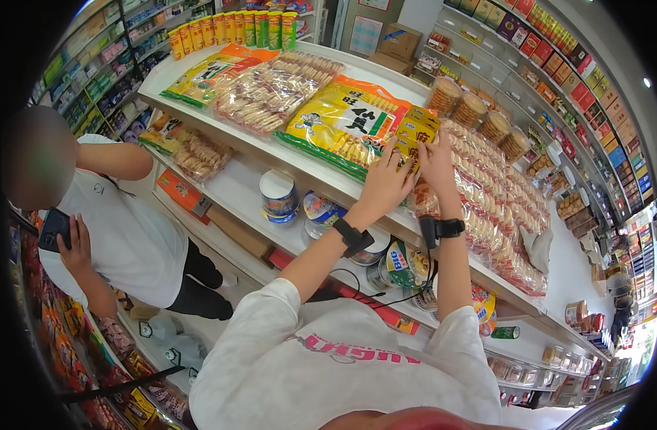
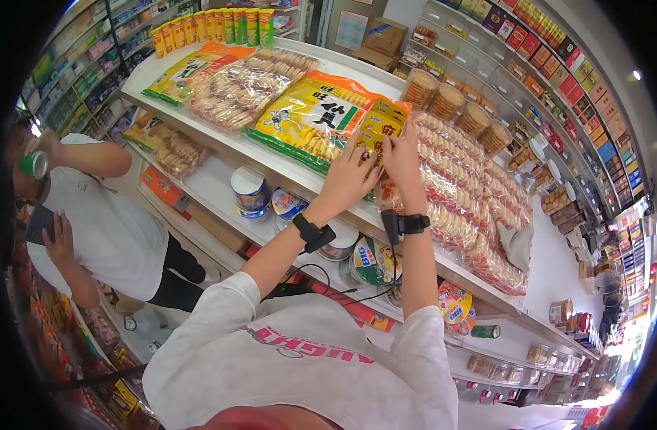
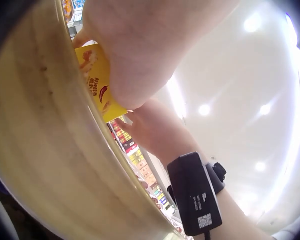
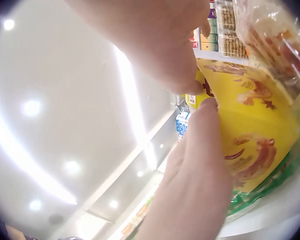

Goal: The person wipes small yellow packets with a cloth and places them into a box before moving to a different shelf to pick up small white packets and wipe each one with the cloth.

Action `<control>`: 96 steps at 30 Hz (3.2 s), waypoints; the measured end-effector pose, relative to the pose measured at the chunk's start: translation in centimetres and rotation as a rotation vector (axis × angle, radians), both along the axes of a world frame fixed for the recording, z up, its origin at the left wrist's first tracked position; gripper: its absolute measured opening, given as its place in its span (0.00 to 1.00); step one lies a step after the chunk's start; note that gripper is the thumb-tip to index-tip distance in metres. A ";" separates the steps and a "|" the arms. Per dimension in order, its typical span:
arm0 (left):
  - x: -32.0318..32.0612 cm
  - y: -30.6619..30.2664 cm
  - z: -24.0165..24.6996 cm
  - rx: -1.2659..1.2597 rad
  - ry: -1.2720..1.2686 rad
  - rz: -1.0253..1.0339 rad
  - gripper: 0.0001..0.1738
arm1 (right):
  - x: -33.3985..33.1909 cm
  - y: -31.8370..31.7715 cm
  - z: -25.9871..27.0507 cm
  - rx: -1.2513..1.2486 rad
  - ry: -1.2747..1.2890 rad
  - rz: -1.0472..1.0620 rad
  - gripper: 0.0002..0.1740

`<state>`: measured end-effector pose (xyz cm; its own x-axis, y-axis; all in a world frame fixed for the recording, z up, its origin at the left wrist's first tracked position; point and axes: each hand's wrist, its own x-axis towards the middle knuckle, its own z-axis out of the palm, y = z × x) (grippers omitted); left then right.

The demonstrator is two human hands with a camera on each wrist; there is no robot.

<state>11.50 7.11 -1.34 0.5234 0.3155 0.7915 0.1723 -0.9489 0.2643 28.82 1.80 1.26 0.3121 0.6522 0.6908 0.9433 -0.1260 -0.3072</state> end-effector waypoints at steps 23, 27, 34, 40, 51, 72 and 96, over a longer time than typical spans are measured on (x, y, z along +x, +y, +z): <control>-2.5 1.0 0.8 -0.347 -0.156 -0.123 0.42 | -5.1 -2.5 0.2 0.259 0.499 0.142 0.45; -6.7 4.4 -0.4 -1.066 -0.122 -0.397 0.36 | -10.5 -9.0 1.1 0.138 0.944 0.118 0.45; -16.0 5.7 1.1 -1.116 -0.029 -0.419 0.20 | -11.8 -17.0 0.1 0.312 0.872 0.124 0.36; -20.9 6.8 -2.3 -1.219 -0.080 -0.177 0.16 | -13.3 -18.4 0.3 0.316 0.887 0.020 0.26; -23.9 3.0 -3.0 -1.285 -0.143 -0.362 0.16 | -13.6 -10.0 0.6 0.111 0.605 0.021 0.39; -28.4 6.6 -7.5 -1.356 0.017 -0.214 0.14 | -17.2 -8.4 2.2 0.248 0.619 -0.144 0.21; -19.5 -44.2 0.1 -1.867 0.808 -1.515 0.35 | -43.8 -58.7 -1.7 0.210 0.387 -0.567 0.19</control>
<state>-7.97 -37.13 -1.27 0.8364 -0.5455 -0.0532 0.3707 0.4916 0.7880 -15.00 -56.94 -0.41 0.8112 0.1827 0.5555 0.5690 -0.4655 -0.6779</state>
